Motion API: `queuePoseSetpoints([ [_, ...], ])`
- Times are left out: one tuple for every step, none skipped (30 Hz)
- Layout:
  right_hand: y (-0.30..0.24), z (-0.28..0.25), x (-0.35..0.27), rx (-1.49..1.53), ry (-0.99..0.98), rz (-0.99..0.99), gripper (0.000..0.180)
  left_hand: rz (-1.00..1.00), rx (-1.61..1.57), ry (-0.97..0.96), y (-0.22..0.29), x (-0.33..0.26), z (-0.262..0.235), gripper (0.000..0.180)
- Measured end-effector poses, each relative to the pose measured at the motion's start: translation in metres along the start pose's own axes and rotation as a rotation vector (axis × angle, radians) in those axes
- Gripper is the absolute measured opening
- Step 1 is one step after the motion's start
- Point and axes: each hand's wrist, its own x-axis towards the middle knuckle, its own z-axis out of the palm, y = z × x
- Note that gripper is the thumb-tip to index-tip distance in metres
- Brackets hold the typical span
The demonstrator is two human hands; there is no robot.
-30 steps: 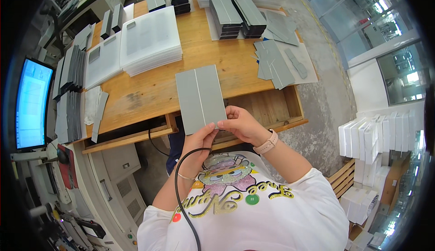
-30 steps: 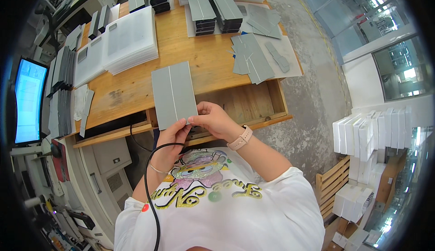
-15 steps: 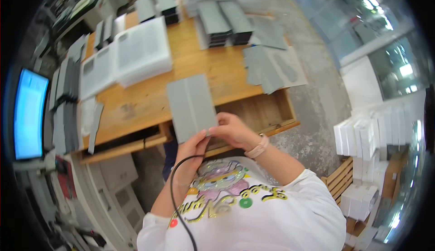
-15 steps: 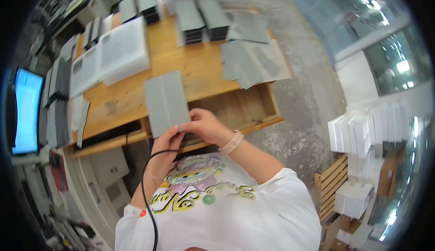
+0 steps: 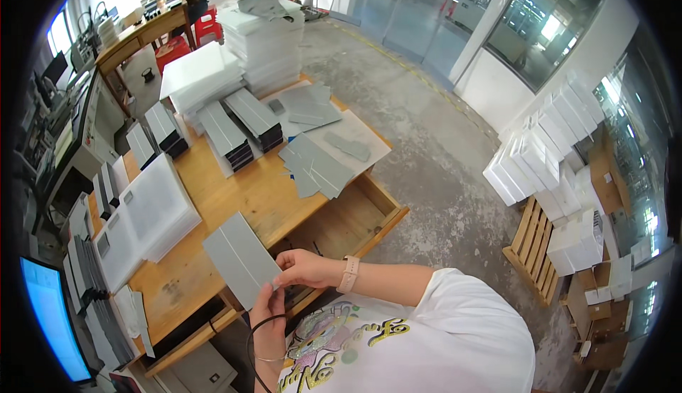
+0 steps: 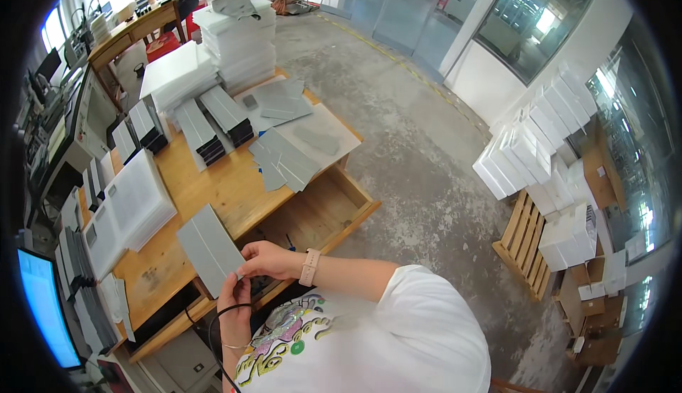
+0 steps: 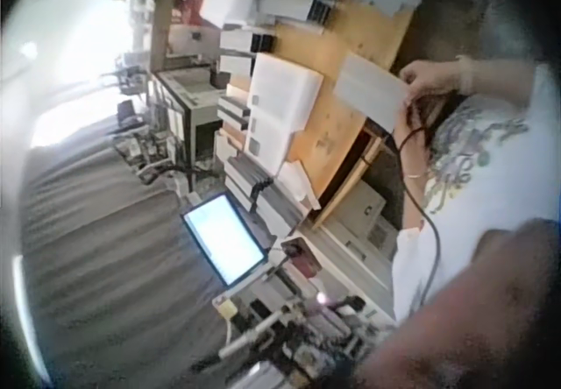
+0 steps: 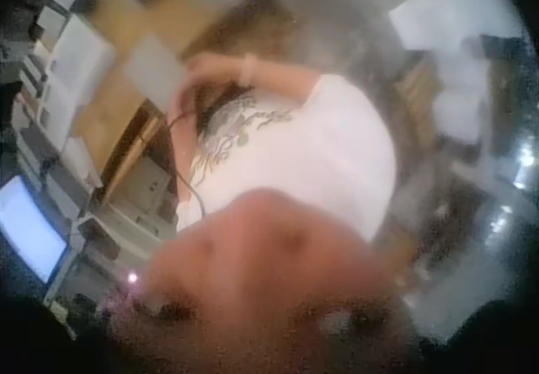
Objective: The person assembles and organizes small rectangular metal plates and plastic spacers by hand at a factory workbench.
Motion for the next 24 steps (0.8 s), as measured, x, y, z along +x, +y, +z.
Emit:
queuePoseSetpoints([
  [0.002,-0.001,0.001,0.014,-0.010,0.001,0.022,-0.001,0.000,-0.004,0.000,0.000,0.000,0.026],
  [0.003,-0.002,0.002,0.027,-0.021,0.001,0.024,-0.004,-0.008,-0.015,0.001,0.000,0.002,0.028],
  [0.002,-0.003,0.003,0.024,-0.020,-0.001,0.024,-0.007,-0.015,-0.027,0.001,0.000,0.003,0.030],
  [0.002,-0.003,0.003,0.034,-0.019,0.004,0.024,-0.007,-0.015,-0.028,0.002,-0.001,0.004,0.030],
  [0.002,-0.003,0.004,0.044,-0.017,0.009,0.024,-0.021,-0.008,-0.019,0.003,-0.001,0.004,0.030],
  [0.001,-0.003,0.004,0.042,-0.018,0.006,0.024,-0.035,-0.001,-0.010,0.003,-0.001,0.005,0.030],
  [0.002,-0.004,0.004,0.043,-0.021,0.008,0.024,-0.034,0.001,-0.011,0.004,-0.002,0.006,0.030],
  [0.002,-0.004,0.004,0.044,-0.025,0.009,0.024,-0.028,0.006,-0.010,0.004,-0.002,0.007,0.029],
  [0.001,-0.003,0.004,0.042,-0.026,0.005,0.024,-0.023,0.012,-0.010,0.004,-0.002,0.008,0.029],
  [0.001,-0.003,0.003,0.045,-0.022,0.015,0.021,-0.022,0.013,-0.009,0.004,-0.004,0.010,0.029],
  [0.002,-0.003,0.003,0.047,-0.017,0.023,0.019,-0.019,0.016,-0.020,0.005,-0.005,0.012,0.029],
  [0.001,-0.003,0.002,0.048,-0.017,0.021,0.019,-0.018,0.018,-0.032,0.006,-0.006,0.013,0.029],
  [0.001,-0.003,0.002,0.045,-0.016,0.018,0.019,-0.017,0.019,-0.028,0.003,-0.006,0.007,0.029],
  [0.002,-0.002,0.001,0.043,-0.014,0.016,0.019,0.040,0.108,-0.036,-0.003,-0.004,-0.002,0.030],
  [0.002,-0.002,0.000,0.047,-0.015,0.018,0.019,0.096,0.197,-0.043,-0.006,-0.002,-0.009,0.031],
  [0.003,-0.001,0.001,0.042,-0.009,0.018,0.019,0.099,0.196,-0.032,-0.006,-0.003,-0.010,0.031],
  [0.004,0.000,0.001,0.039,-0.003,0.019,0.019,0.064,0.112,-0.028,-0.005,-0.002,-0.010,0.032],
  [0.005,-0.001,0.001,0.038,-0.006,0.010,0.019,0.030,0.027,-0.022,-0.004,-0.001,-0.008,0.034],
  [0.007,0.000,0.002,0.040,-0.019,0.011,0.019,0.040,0.026,0.006,-0.004,-0.001,-0.011,0.034],
  [0.006,0.004,0.002,0.031,0.001,0.001,0.018,0.036,-0.010,0.011,-0.006,0.004,-0.014,0.035],
  [0.005,0.004,0.002,0.014,0.007,-0.002,0.017,0.035,-0.048,0.021,-0.006,0.007,-0.015,0.037],
  [0.006,0.005,0.003,-0.002,0.008,0.000,0.017,0.017,-0.065,0.033,-0.004,0.006,-0.013,0.038],
  [0.006,0.005,0.003,-0.030,0.025,-0.001,0.016,0.002,-0.084,0.048,-0.003,0.005,-0.008,0.040],
  [0.003,0.008,0.001,-0.017,0.050,-0.004,0.023,-0.002,-0.094,0.076,-0.005,0.007,-0.009,0.041],
])
